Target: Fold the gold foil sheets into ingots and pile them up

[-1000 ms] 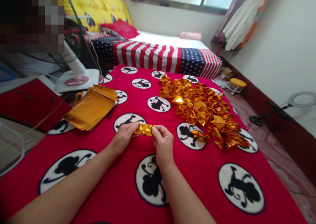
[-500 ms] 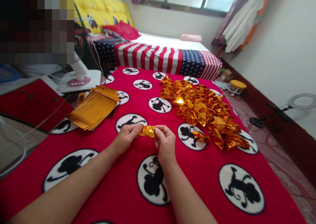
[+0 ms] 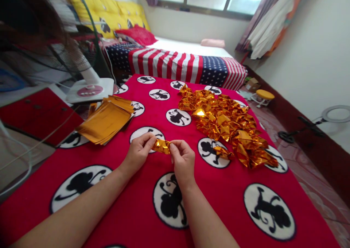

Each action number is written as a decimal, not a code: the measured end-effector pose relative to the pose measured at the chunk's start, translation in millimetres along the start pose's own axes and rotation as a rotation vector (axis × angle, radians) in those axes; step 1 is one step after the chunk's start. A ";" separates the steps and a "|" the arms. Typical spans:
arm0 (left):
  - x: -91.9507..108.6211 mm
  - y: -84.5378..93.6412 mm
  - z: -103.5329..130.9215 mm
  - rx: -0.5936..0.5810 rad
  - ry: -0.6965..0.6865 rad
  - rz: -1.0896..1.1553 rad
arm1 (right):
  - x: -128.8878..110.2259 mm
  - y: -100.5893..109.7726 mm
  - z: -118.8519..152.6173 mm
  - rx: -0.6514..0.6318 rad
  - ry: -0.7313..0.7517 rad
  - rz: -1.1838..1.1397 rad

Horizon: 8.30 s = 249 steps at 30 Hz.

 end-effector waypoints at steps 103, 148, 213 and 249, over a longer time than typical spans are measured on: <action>-8.2 -12.7 -3.2 -0.159 -0.015 0.163 | 10.6 -1.8 -3.2 0.053 -0.082 -0.196; -2.7 -5.0 -2.0 -0.117 -0.039 -0.210 | 2.5 -2.5 -1.0 -0.025 -0.025 0.082; -16.5 -15.7 2.8 -0.135 0.210 0.313 | 11.9 -9.1 -0.5 -0.074 -0.173 -0.334; 33.9 19.4 17.6 0.239 -0.643 -0.206 | -48.2 -2.1 20.6 -0.216 0.834 0.445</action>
Point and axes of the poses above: each hand's wrist, its own z-axis away from the middle knuckle, its own y-axis out of the back of the hand, x = y × z, the point moved 5 cm from there along -z, towards the middle knuckle, and after that the axes turned 8 degrees about -z, right-handed, at the moved point
